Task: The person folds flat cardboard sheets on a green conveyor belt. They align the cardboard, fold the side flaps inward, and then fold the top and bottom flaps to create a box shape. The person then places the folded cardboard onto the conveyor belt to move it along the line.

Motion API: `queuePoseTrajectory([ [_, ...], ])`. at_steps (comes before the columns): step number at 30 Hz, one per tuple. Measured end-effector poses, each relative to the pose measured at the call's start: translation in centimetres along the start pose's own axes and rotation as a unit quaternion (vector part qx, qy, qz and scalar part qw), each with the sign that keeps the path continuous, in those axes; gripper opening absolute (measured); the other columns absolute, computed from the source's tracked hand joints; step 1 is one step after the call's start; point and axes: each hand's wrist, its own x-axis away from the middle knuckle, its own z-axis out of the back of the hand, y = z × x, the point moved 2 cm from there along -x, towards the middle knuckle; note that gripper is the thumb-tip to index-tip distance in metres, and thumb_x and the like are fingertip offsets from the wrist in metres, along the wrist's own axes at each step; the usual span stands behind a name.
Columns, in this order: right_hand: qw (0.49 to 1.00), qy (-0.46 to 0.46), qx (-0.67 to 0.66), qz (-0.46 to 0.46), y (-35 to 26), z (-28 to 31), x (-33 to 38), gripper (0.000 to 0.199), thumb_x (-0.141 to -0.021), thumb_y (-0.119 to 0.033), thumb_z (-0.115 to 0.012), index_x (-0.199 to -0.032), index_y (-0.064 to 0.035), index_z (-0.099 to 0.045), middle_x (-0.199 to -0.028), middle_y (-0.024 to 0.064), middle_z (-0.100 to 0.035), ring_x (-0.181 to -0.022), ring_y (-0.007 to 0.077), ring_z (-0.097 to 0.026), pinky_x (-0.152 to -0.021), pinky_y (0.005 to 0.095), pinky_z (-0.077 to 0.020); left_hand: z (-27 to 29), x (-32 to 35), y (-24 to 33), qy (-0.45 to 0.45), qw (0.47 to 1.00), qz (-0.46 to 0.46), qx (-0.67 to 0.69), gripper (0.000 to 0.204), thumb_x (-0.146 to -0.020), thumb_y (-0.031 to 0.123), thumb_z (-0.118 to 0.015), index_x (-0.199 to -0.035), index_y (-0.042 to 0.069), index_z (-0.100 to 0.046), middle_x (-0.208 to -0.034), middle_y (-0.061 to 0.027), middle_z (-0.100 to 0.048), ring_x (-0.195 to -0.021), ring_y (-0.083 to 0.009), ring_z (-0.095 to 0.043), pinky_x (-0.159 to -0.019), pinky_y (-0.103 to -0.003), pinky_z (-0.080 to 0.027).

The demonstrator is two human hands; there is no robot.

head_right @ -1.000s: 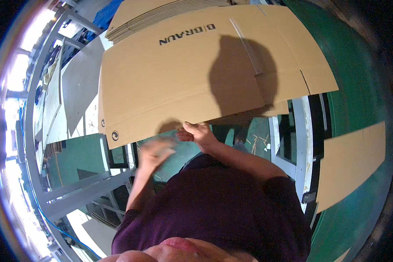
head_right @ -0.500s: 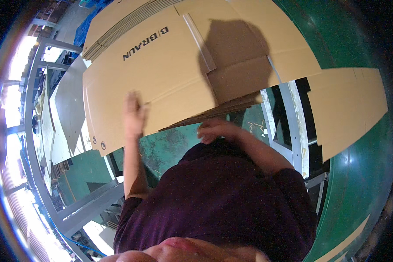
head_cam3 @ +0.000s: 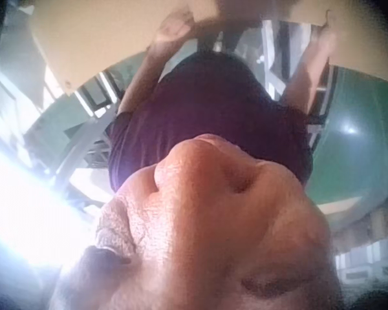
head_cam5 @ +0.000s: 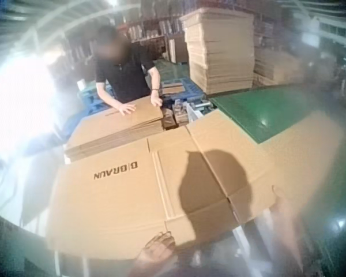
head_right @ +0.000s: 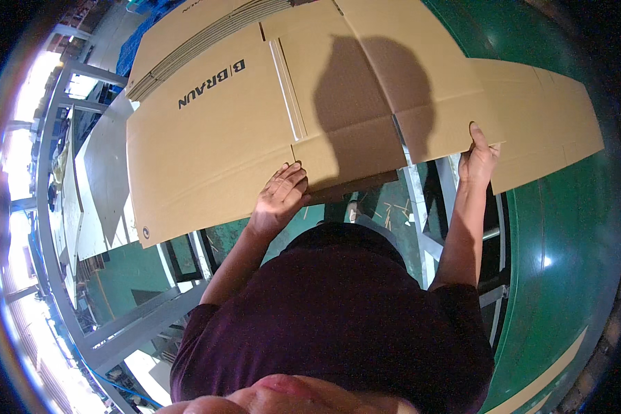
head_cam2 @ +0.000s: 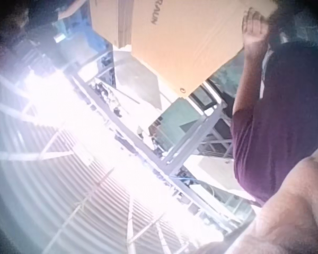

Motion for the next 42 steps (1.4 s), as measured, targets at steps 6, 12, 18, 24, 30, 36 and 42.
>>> queuePoseTrajectory([
  [6,0.736,-0.444,0.386,0.336,-0.7,-10.9,12.4,0.025,-0.076,0.000,-0.060,-0.100,-0.0021,-0.058,-0.105,0.0138,-0.061,-0.099,0.0277,-0.059,-0.089,0.0395,-0.0466,-0.6,-0.2,-0.6,0.004,1.000,-0.023,-0.013,0.027,-0.066,0.012,-0.072,-0.090,0.003,-0.063,-0.103,-0.0116,-0.062,-0.108,-0.0280,-0.058,-0.096,-0.043,-0.046],
  [12,0.534,-0.592,0.479,0.367,6.8,-11.9,16.5,0.022,-0.076,-0.005,-0.056,-0.097,-0.0003,-0.061,-0.118,0.0159,-0.058,-0.116,0.0322,-0.052,-0.104,0.0442,-0.0364,-1.7,0.5,-1.3,0.040,0.999,-0.024,0.026,0.025,-0.061,0.012,-0.069,-0.082,0.002,-0.060,-0.100,-0.0143,-0.062,-0.102,-0.0300,-0.060,-0.093,-0.043,-0.047],
  [18,0.530,-0.602,0.475,0.362,6.2,-12.1,16.3,0.022,-0.076,-0.009,-0.056,-0.095,0.0006,-0.060,-0.119,0.0173,-0.057,-0.116,0.0324,-0.051,-0.105,0.0430,-0.0364,-0.7,-0.4,-1.0,0.056,0.996,0.065,0.041,0.043,-0.058,0.015,-0.074,-0.097,-0.001,-0.063,-0.105,-0.0162,-0.062,-0.105,-0.0319,-0.058,-0.091,-0.039,-0.048],
  [24,0.622,-0.644,0.389,0.216,6.0,-13.0,11.5,0.024,-0.076,-0.008,-0.065,-0.099,-0.0015,-0.061,-0.125,0.0166,-0.052,-0.120,0.0321,-0.048,-0.103,0.0417,-0.0371,-0.1,-0.5,-1.2,-0.042,0.998,0.033,-0.020,0.055,-0.058,0.022,-0.077,-0.105,-0.001,-0.061,-0.117,-0.0174,-0.057,-0.108,-0.0310,-0.057,-0.090,-0.037,-0.049],
  [30,0.779,-0.366,0.506,0.057,11.2,-18.5,-4.2,0.025,-0.089,-0.024,-0.053,-0.094,0.0004,-0.060,-0.096,0.0148,-0.063,-0.090,0.0294,-0.059,-0.078,0.0390,-0.0471,0.8,-0.7,-2.3,-0.073,0.997,0.003,0.001,0.053,-0.060,0.024,-0.077,-0.105,0.000,-0.062,-0.115,-0.0153,-0.058,-0.107,-0.0298,-0.058,-0.085,-0.038,-0.052],
  [36,0.833,-0.203,0.450,-0.251,17.9,-18.1,-11.7,0.046,-0.094,-0.037,-0.049,-0.122,-0.0010,-0.052,-0.122,0.0174,-0.055,-0.107,0.0260,-0.055,-0.085,0.0404,-0.0454,-0.7,-2.1,-4.9,-0.069,0.986,-0.141,0.058,0.041,-0.067,0.035,-0.070,-0.093,0.004,-0.064,-0.105,-0.0130,-0.058,-0.094,-0.0279,-0.058,-0.075,-0.038,-0.050],
  [42,0.851,-0.160,0.435,-0.249,15.4,-19.4,-6.9,0.052,-0.094,-0.044,-0.045,-0.116,0.0015,-0.056,-0.118,0.0196,-0.059,-0.106,0.0307,-0.057,-0.089,0.0420,-0.0433,-2.4,-2.2,-4.9,-0.125,0.977,-0.098,0.144,0.032,-0.070,0.032,-0.068,-0.089,0.007,-0.059,-0.096,-0.0100,-0.051,-0.091,-0.0258,-0.048,-0.078,-0.039,-0.039],
])
